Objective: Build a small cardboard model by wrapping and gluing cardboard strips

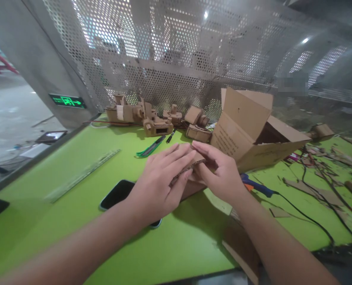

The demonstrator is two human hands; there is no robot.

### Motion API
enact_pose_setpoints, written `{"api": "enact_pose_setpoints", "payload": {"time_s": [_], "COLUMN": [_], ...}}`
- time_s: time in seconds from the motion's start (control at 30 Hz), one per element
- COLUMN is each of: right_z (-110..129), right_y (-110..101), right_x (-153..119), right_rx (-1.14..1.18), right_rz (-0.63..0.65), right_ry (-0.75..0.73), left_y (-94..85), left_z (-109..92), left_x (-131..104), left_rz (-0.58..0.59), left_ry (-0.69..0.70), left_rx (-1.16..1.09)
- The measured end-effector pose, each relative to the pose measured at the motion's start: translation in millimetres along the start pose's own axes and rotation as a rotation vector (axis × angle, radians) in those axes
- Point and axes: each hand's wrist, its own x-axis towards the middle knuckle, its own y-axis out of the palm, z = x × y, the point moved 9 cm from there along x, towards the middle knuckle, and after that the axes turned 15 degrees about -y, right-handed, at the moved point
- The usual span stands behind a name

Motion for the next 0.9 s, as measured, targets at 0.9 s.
{"api": "enact_pose_setpoints", "payload": {"time_s": [0.9], "right_z": [-93], "right_y": [-1], "right_x": [-8], "right_rx": [-0.392], "right_rz": [0.215], "right_ry": [0.262], "left_y": [21.8], "left_z": [70], "left_x": [25], "left_rz": [0.275], "left_ry": [-0.282], "left_rx": [-0.006]}}
